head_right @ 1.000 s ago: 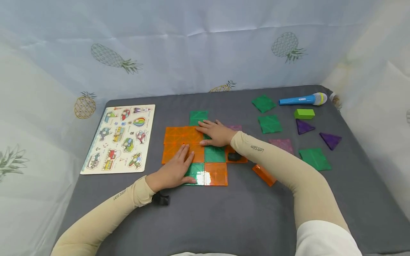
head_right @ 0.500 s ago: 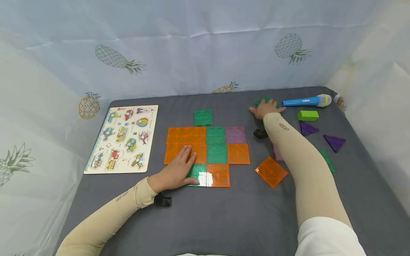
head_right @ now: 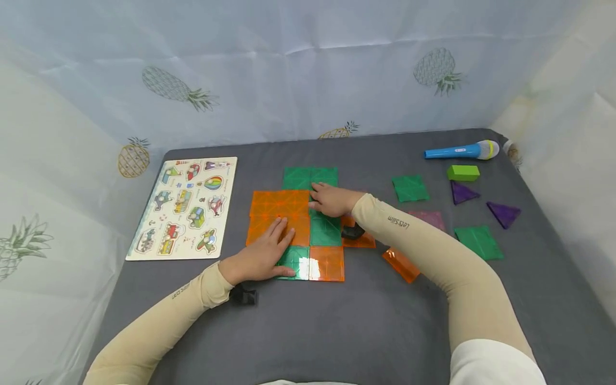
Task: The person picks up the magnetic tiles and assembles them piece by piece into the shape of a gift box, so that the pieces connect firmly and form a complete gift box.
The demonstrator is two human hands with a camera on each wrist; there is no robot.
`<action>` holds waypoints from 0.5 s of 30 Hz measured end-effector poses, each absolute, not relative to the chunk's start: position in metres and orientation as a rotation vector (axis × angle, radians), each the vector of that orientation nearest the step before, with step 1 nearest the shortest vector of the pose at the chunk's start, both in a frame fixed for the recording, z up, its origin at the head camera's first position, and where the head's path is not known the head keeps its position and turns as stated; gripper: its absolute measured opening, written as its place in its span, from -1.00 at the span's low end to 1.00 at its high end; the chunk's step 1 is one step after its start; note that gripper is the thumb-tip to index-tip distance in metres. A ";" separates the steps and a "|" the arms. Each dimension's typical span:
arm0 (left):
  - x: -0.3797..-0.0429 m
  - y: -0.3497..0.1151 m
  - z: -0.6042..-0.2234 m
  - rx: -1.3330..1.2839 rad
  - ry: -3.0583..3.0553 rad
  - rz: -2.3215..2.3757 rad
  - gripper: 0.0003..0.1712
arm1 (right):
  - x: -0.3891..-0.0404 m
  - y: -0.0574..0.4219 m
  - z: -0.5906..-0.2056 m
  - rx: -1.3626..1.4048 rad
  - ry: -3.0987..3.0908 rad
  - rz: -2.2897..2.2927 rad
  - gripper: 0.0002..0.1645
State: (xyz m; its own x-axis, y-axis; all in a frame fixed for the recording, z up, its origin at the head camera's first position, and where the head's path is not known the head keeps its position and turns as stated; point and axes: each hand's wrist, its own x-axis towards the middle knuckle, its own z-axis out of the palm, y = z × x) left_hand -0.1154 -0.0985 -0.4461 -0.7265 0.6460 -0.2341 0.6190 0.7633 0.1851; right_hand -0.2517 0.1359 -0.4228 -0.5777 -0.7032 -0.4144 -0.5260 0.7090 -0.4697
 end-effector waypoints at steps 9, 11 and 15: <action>-0.116 -0.098 -0.444 0.935 2.641 0.153 0.11 | -0.249 0.144 -0.432 -1.010 2.448 -0.446 -0.39; -0.115 -0.097 -0.445 0.930 2.649 0.154 0.11 | -0.244 0.145 -0.435 -1.057 2.484 -0.389 -0.39; -0.116 -0.097 -0.448 0.928 2.659 0.150 0.11 | -0.225 0.146 -0.441 -1.133 2.559 -0.251 -0.31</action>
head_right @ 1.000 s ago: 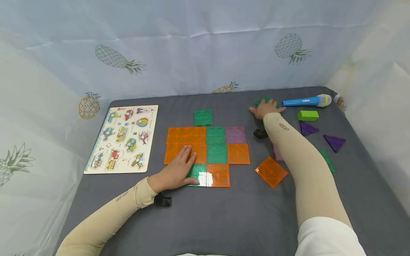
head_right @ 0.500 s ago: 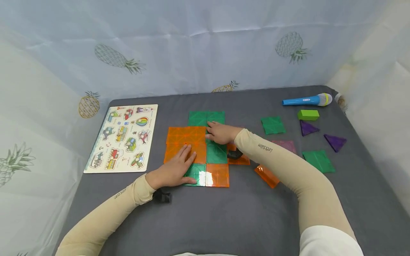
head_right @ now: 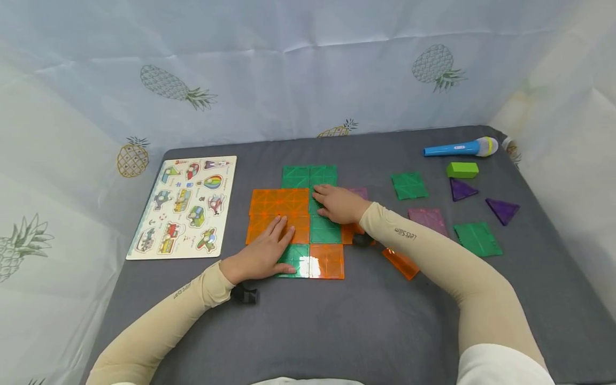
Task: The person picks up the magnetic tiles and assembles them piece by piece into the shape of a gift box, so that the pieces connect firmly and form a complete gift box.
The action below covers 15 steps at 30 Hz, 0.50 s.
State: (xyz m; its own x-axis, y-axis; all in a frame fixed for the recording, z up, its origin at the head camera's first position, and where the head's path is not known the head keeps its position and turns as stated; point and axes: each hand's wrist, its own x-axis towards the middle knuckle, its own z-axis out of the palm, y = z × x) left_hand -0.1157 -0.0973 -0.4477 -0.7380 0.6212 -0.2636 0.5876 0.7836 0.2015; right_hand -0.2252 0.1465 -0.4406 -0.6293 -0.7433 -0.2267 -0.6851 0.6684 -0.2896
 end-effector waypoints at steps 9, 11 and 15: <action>-0.124 -0.112 -0.455 0.845 2.916 0.356 0.02 | -0.205 0.157 -0.439 -1.131 2.543 -0.278 -0.28; -0.132 -0.119 -0.458 0.668 3.008 0.472 0.03 | -0.214 0.155 -0.437 -1.099 2.548 -0.294 -0.31; -0.146 -0.121 -0.463 0.308 2.904 0.771 0.06 | -0.249 0.141 -0.435 -0.982 2.597 -0.304 -0.29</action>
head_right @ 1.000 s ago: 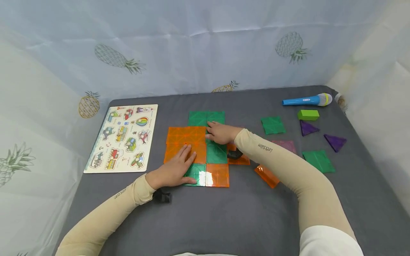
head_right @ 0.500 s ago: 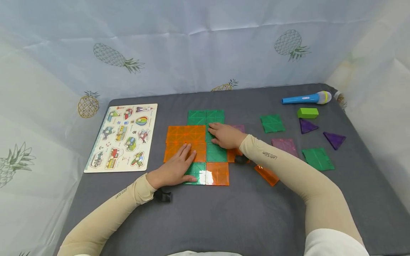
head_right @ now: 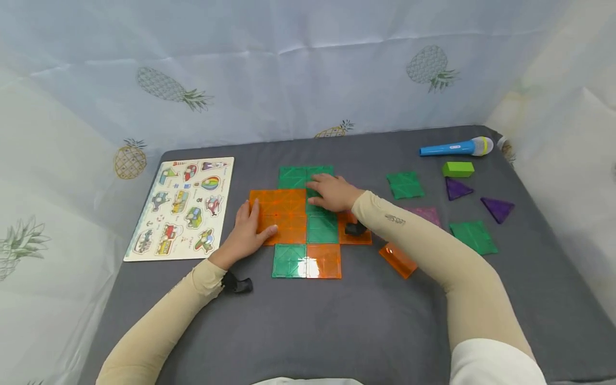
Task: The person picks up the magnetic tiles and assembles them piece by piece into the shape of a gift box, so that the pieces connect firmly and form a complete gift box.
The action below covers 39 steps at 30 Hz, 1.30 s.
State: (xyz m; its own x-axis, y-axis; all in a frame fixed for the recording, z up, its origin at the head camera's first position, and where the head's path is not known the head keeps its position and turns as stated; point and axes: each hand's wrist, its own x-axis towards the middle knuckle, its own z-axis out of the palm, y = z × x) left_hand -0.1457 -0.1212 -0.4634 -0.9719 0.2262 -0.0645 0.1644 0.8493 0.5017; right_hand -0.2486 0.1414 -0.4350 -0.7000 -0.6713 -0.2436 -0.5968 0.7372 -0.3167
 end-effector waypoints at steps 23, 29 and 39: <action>-0.150 -0.097 -0.417 0.449 2.533 1.618 -0.20 | -0.264 0.105 -0.418 -0.707 2.938 -0.377 -0.30; -0.150 -0.093 -0.414 0.509 2.561 1.599 -0.23 | -0.221 0.097 -0.404 -0.813 2.975 -0.286 -0.24; -0.151 -0.093 -0.423 0.475 2.669 1.585 -0.20 | -0.188 0.115 -0.407 -0.830 3.009 -0.433 -0.17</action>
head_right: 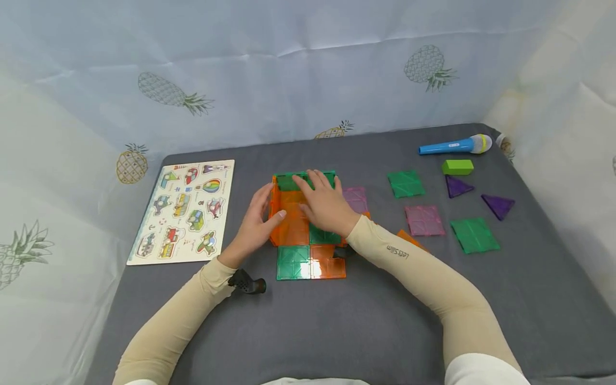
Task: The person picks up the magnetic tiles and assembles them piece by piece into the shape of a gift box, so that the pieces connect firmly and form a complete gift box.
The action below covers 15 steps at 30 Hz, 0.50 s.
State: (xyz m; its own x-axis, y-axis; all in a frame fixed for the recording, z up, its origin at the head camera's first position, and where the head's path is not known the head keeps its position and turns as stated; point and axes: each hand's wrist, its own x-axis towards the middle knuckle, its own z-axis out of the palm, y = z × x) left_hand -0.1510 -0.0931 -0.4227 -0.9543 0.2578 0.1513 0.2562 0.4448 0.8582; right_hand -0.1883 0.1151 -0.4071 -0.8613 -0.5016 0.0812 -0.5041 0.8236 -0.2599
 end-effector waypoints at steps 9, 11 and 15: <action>-0.151 -0.099 -0.454 -0.003 2.210 1.937 -0.27 | -0.185 0.182 -0.436 0.356 -3.262 0.665 -0.07; -0.150 -0.096 -0.459 0.036 2.091 2.020 -0.30 | -0.182 0.183 -0.441 0.345 -3.284 0.805 -0.03; -0.147 -0.088 -0.463 0.149 1.977 2.093 -0.34 | -0.178 0.180 -0.443 0.288 -3.153 1.119 -0.02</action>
State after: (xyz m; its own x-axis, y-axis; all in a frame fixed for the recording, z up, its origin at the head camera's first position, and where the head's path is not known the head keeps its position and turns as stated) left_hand -0.1473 -0.0882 -0.4631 -0.9615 0.2552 -0.1019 -0.1161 -0.0414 0.9924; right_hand -0.1784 0.1801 -0.4434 -0.9620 -0.2310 -0.1455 -0.0876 0.7660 -0.6369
